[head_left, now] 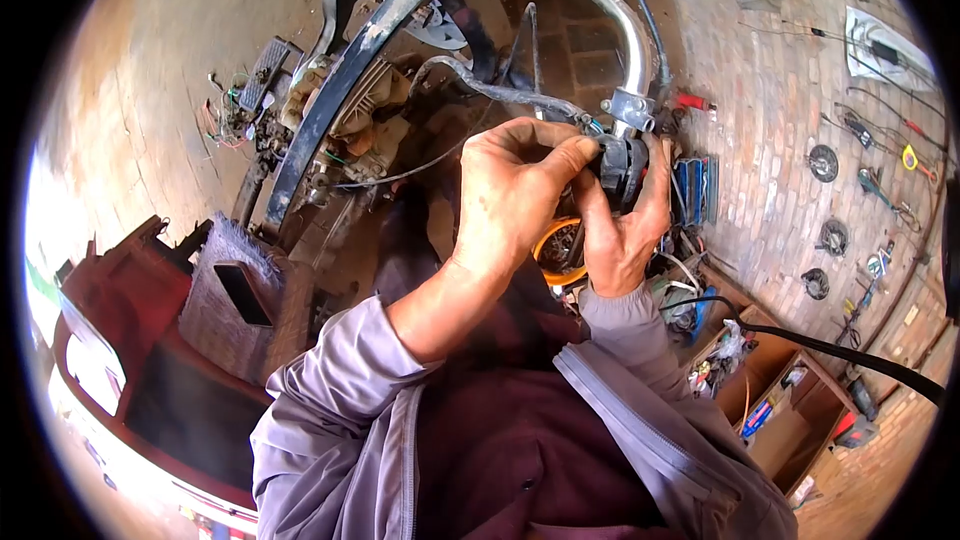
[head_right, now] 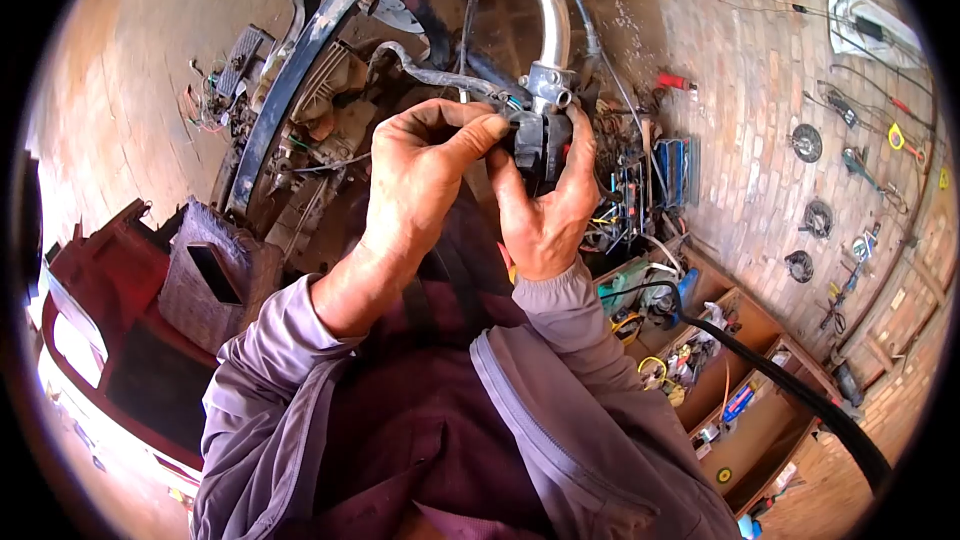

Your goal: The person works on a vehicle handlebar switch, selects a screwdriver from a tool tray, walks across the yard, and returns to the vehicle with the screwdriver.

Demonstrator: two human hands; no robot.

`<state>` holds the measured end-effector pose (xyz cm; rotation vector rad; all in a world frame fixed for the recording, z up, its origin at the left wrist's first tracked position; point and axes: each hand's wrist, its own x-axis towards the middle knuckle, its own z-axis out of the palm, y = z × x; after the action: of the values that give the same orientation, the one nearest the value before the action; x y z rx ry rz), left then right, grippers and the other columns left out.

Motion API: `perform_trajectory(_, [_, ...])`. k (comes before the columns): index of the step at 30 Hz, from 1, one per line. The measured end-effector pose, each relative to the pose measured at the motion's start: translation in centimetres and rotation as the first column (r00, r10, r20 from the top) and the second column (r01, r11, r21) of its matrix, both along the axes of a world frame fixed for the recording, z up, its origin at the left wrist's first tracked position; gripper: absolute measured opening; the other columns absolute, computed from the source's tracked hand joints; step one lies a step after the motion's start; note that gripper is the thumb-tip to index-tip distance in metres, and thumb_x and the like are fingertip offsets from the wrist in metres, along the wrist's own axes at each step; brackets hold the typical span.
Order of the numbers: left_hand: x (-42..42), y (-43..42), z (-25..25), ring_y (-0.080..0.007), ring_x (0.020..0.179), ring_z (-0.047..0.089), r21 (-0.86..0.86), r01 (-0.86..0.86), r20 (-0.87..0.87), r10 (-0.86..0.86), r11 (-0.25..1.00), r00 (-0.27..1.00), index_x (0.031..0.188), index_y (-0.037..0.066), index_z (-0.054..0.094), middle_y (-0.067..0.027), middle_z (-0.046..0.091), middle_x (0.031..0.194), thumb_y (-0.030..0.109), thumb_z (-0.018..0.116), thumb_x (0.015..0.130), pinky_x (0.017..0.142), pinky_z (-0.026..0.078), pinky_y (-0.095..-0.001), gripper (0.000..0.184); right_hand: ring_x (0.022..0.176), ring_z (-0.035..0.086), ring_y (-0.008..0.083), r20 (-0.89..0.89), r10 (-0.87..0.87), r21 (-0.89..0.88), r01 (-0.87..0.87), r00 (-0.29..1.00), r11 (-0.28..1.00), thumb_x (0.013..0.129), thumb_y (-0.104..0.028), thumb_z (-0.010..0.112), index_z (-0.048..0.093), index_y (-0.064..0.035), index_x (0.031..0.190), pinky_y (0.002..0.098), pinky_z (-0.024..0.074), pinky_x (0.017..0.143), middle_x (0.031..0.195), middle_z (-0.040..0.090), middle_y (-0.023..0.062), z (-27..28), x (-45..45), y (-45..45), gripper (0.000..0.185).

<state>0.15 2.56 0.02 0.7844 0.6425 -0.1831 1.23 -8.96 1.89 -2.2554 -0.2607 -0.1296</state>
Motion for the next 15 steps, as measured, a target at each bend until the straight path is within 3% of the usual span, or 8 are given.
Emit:
perform_trajectory(6, [-0.4,1.0,-1.3,-0.0084,0.069,0.057,0.191,0.089,0.128,-0.115,0.978,0.985,0.087,-0.004,0.065,-0.0037,0.064,0.076,0.010,0.065,0.083,0.062,0.045,-0.0221,0.015,0.085,0.057,0.0206,0.008,-0.037,-0.015,0.037,0.999,0.999,0.073,-0.013,0.070,0.039,0.0056,0.125,0.0300,0.0463,0.075,0.100,0.057,0.0171,-0.1,-0.3,0.1,0.063])
perform_trajectory(8, [0.0,2.0,-0.9,-0.0090,0.069,0.057,0.365,0.208,0.154,-0.279,0.907,0.948,0.088,-0.006,0.064,-0.0059,0.065,0.076,0.011,0.063,0.084,0.062,0.046,-0.0236,0.017,0.087,0.057,0.0215,-0.070,-0.069,0.003,0.069,0.995,0.998,0.073,-0.014,0.070,0.039,0.0055,0.125,0.0306,0.0458,0.077,0.100,0.057,0.0174,-0.1,-0.3,0.0,0.064])
perform_trajectory(9, [0.3,2.4,-0.9,-0.0090,0.069,0.057,0.367,0.212,0.156,-0.284,0.906,0.946,0.088,-0.006,0.064,-0.0059,0.065,0.076,0.011,0.063,0.084,0.062,0.046,-0.0236,0.017,0.087,0.057,0.0215,-0.068,-0.073,0.005,0.074,0.995,0.997,0.073,-0.014,0.070,0.039,0.0055,0.125,0.0306,0.0458,0.077,0.100,0.057,0.0174,-0.1,-0.3,0.0,0.064])
perform_trajectory(11, [1.1,3.1,-0.9,-0.0124,0.068,0.060,0.632,0.234,0.216,-0.458,0.739,0.862,0.088,-0.006,0.063,-0.0110,0.066,0.075,0.011,0.062,0.082,0.062,0.047,-0.0262,0.018,0.087,0.057,0.0222,-0.078,-0.067,0.015,0.068,0.995,0.998,0.072,-0.017,0.072,0.039,0.0058,0.125,0.0311,0.0455,0.078,0.101,0.057,0.0177,-0.3,-0.3,-0.1,0.066])
perform_trajectory(12, [1.4,3.4,-0.9,-0.0124,0.068,0.060,0.634,0.237,0.215,-0.463,0.736,0.860,0.088,-0.006,0.063,-0.0110,0.066,0.075,0.011,0.062,0.082,0.062,0.047,-0.0262,0.018,0.087,0.057,0.0222,-0.078,-0.072,0.017,0.073,0.994,0.997,0.072,-0.017,0.072,0.039,0.0058,0.125,0.0311,0.0455,0.078,0.101,0.057,0.0177,-0.4,-0.3,-0.2,0.066])
perform_trajectory(14, [2.2,3.9,-0.5,-0.0336,0.069,0.063,0.762,0.201,0.233,-0.550,0.616,0.802,0.081,0.000,0.066,-0.0181,0.063,0.072,0.013,0.061,0.076,0.063,0.051,-0.0377,0.015,0.089,0.057,0.0230,-0.118,-0.080,0.043,0.085,0.990,0.995,0.072,-0.019,0.073,0.039,0.0062,0.125,0.0312,0.0455,0.079,0.103,0.057,0.0183,-0.5,-0.4,-0.3,0.068])
perform_trajectory(15, [2.6,4.1,-0.3,-0.0343,0.069,0.062,0.794,0.200,0.227,-0.585,0.575,0.778,0.079,0.001,0.066,-0.0183,0.063,0.072,0.014,0.060,0.075,0.064,0.050,-0.0393,0.015,0.089,0.057,0.0230,-0.117,-0.085,0.044,0.090,0.990,0.995,0.072,-0.019,0.073,0.039,0.0062,0.125,0.0312,0.0455,0.079,0.103,0.057,0.0183,-0.5,-0.4,-0.3,0.068])
